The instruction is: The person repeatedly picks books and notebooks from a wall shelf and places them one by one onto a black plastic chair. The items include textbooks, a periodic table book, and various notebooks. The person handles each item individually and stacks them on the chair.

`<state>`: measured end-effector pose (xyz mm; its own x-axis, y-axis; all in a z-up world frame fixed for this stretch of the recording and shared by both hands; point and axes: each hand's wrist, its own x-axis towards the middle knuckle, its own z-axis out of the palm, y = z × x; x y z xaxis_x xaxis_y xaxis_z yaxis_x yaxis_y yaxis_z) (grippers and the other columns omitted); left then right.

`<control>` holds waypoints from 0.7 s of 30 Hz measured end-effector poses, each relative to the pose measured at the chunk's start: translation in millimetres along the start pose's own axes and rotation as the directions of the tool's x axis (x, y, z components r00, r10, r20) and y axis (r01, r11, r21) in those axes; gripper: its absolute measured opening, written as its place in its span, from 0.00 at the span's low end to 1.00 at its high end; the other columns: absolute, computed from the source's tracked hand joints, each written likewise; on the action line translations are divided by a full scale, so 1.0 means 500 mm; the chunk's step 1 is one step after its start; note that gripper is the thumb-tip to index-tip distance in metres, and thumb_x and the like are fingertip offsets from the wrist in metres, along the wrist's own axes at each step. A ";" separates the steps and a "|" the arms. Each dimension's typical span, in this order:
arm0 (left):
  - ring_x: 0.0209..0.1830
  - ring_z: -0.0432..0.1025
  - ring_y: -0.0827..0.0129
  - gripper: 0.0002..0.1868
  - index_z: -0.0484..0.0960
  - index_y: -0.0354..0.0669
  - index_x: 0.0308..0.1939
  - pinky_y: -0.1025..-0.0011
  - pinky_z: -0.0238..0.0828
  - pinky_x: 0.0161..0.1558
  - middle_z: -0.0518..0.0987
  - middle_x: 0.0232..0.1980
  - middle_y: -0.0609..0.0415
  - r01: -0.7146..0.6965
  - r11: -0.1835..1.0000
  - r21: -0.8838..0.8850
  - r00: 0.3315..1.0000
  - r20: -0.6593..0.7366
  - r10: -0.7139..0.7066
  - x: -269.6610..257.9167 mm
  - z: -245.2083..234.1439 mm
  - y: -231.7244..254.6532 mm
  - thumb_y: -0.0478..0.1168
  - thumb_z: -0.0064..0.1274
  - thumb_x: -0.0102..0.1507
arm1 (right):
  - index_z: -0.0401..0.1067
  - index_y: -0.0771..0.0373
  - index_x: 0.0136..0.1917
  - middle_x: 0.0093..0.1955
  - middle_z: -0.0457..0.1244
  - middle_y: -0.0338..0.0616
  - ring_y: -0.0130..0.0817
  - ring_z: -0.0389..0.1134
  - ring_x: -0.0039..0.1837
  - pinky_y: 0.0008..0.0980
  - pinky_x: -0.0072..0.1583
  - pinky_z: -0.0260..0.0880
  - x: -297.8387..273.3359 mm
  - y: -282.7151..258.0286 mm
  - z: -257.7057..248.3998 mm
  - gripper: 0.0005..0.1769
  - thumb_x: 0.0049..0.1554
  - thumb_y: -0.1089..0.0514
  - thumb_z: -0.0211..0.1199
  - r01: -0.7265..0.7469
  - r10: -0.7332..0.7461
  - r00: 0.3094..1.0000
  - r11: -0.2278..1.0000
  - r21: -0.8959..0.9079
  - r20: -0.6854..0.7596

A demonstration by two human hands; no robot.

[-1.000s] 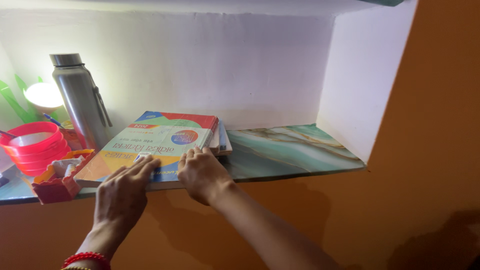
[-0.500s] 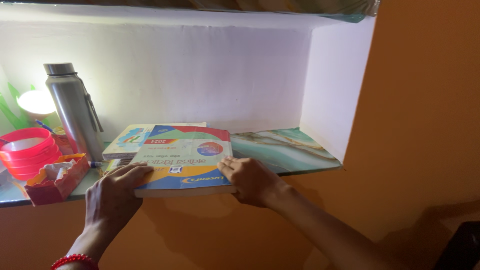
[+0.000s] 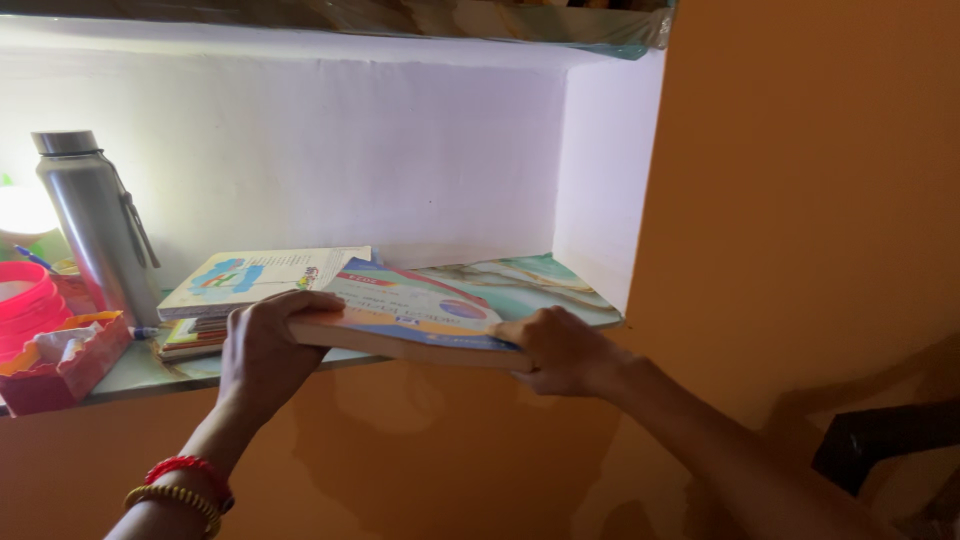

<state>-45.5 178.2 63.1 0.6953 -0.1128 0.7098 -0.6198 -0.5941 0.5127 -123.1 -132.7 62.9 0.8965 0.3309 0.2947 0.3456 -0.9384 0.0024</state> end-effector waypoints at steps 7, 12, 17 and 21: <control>0.36 0.82 0.73 0.12 0.89 0.47 0.41 0.73 0.78 0.43 0.88 0.37 0.56 -0.010 0.970 -0.245 1.000 0.027 0.017 0.001 0.058 0.045 0.35 0.70 0.53 | 0.79 0.49 0.57 0.36 0.72 0.46 0.41 0.73 0.38 0.38 0.49 0.73 -0.073 0.054 -0.082 0.17 0.54 0.49 0.68 -0.106 0.115 0.985 0.991 0.076 -0.129; 0.38 0.81 0.71 0.16 0.84 0.38 0.46 0.70 0.78 0.42 0.87 0.39 0.52 0.135 0.871 -0.473 0.991 0.054 -0.125 0.019 0.097 0.054 0.32 0.68 0.54 | 0.80 0.55 0.52 0.44 0.75 0.37 0.35 0.75 0.38 0.38 0.48 0.74 -0.097 0.071 -0.128 0.18 0.55 0.42 0.68 -0.121 0.170 0.936 0.977 0.173 -0.307; 0.51 0.79 0.75 0.20 0.79 0.39 0.51 0.74 0.79 0.53 0.85 0.50 0.54 0.054 0.712 -0.700 0.993 -0.036 -0.111 0.051 0.143 0.093 0.30 0.64 0.56 | 0.77 0.62 0.56 0.47 0.74 0.42 0.30 0.76 0.49 0.34 0.52 0.75 -0.103 0.084 -0.151 0.25 0.57 0.40 0.64 -0.107 0.273 0.858 0.924 0.368 -0.435; 0.56 0.78 0.75 0.20 0.80 0.39 0.51 0.72 0.74 0.56 0.84 0.53 0.55 -0.006 0.739 -0.673 0.997 -0.061 -0.048 0.075 0.172 0.148 0.31 0.65 0.55 | 0.73 0.62 0.59 0.48 0.72 0.42 0.32 0.75 0.52 0.32 0.55 0.75 -0.128 0.108 -0.155 0.28 0.60 0.38 0.59 -0.019 0.338 0.803 0.837 0.546 -0.490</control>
<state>-33.8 61.6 86.0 0.7005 -0.0356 0.7128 -0.7074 0.0977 0.7001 -183.5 -212.2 118.2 0.7009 -0.1007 0.7061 0.4236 -0.7377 -0.5257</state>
